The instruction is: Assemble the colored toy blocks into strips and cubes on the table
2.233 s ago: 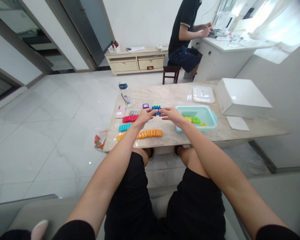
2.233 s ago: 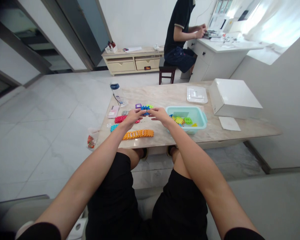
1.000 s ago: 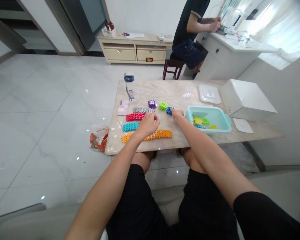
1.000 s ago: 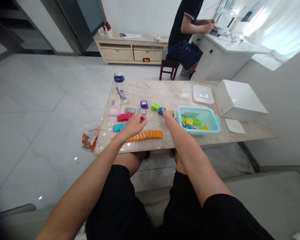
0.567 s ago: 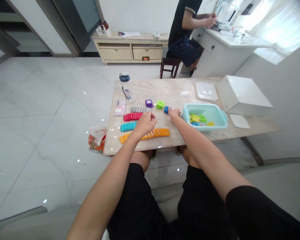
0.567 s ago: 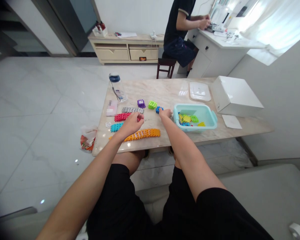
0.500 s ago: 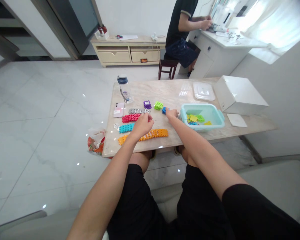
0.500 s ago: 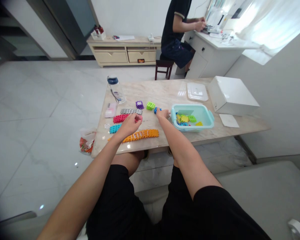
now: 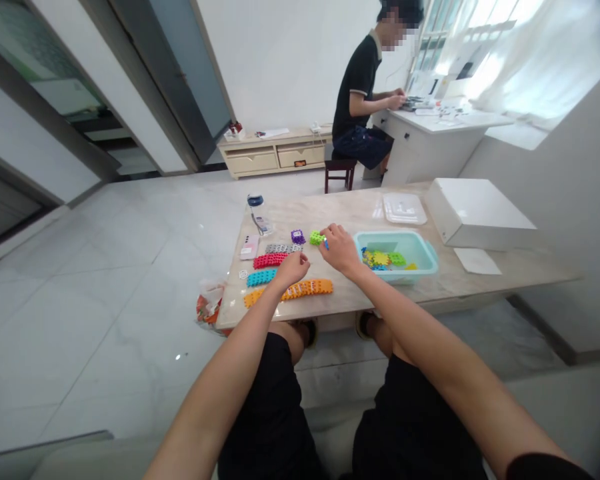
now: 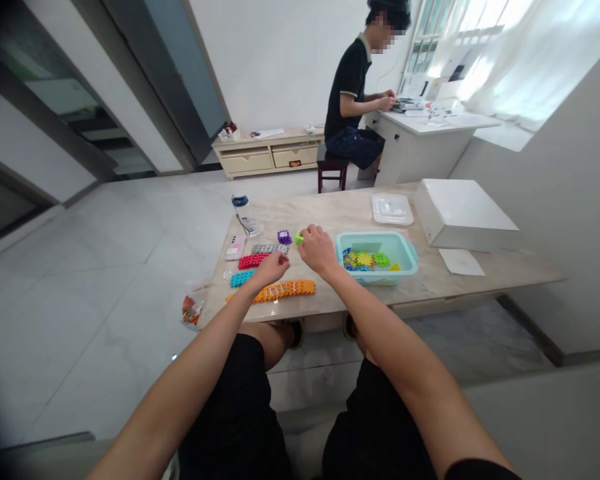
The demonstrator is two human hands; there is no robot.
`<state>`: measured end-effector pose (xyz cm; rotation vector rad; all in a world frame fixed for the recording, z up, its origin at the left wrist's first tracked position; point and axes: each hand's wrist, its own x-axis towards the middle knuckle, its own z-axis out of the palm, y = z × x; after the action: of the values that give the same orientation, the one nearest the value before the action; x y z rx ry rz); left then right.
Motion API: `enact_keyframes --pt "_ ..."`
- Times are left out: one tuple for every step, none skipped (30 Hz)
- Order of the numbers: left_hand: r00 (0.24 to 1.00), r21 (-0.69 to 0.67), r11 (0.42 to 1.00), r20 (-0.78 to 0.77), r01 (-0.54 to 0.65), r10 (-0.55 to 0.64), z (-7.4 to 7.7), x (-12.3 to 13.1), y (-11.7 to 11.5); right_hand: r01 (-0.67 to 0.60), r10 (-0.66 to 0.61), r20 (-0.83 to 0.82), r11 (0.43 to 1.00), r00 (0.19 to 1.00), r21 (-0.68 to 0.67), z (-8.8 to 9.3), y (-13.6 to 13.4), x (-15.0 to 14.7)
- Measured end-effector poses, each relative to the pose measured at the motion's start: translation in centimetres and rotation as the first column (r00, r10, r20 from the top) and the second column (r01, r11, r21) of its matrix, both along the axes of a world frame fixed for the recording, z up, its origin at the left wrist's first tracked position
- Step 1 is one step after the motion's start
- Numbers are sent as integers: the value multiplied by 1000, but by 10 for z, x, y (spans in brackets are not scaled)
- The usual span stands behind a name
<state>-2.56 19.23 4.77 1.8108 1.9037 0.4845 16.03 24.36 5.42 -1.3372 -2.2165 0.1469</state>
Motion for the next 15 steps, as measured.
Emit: enact_keyframes --pt "1000 1 1000 -1 15 -15 2 8 3 5 -5 3 1000 1000 21 3 2 14" --pt "1000 5 1000 -4 30 -30 4 17 6 28 -28 -6 999 1000 29 5 5 30" --pt "999 10 999 -7 45 -45 5 26 8 64 -64 -21 998 998 25 6 8 47" --pt "998 16 998 -10 61 -61 7 35 11 110 -110 -34 994 993 9 6 12 64" --pt "997 20 996 -13 82 -82 8 43 13 163 -164 -39 986 986 -18 4 15 82" --pt "994 23 994 -14 106 -105 10 51 15 219 -221 -31 974 975 -55 2 18 100" --pt "991 25 991 -15 132 -131 11 59 17 275 -277 -8 956 961 -98 -1 21 117" --pt "987 25 987 -18 158 -157 12 67 18 331 -330 30 932 943 -147 -5 23 133" --pt "984 25 983 -22 180 -179 13 74 19 380 -371 82 903 925 -200 -10 24 148" --pt "980 23 980 -28 197 -196 14 81 20 417 -394 139 874 909 -250 -15 25 160" --pt "977 21 978 -36 209 -208 15 87 20 444 -402 194 846 895 -296 -20 25 169" --pt "975 19 976 -44 219 -218 16 93 21 461 -397 244 820 885 -339 -25 26 176" --pt "973 14 974 -52 227 -226 18 98 21 471 -382 288 797 878 -378 -29 26 180" --pt "971 8 972 -59 234 -233 19 102 21 476 -361 328 774 873 -417 -33 27 183" --pt "969 2 971 -65 240 -240 21 105 21 479 -335 363 752 869 -453 -36 28 183"
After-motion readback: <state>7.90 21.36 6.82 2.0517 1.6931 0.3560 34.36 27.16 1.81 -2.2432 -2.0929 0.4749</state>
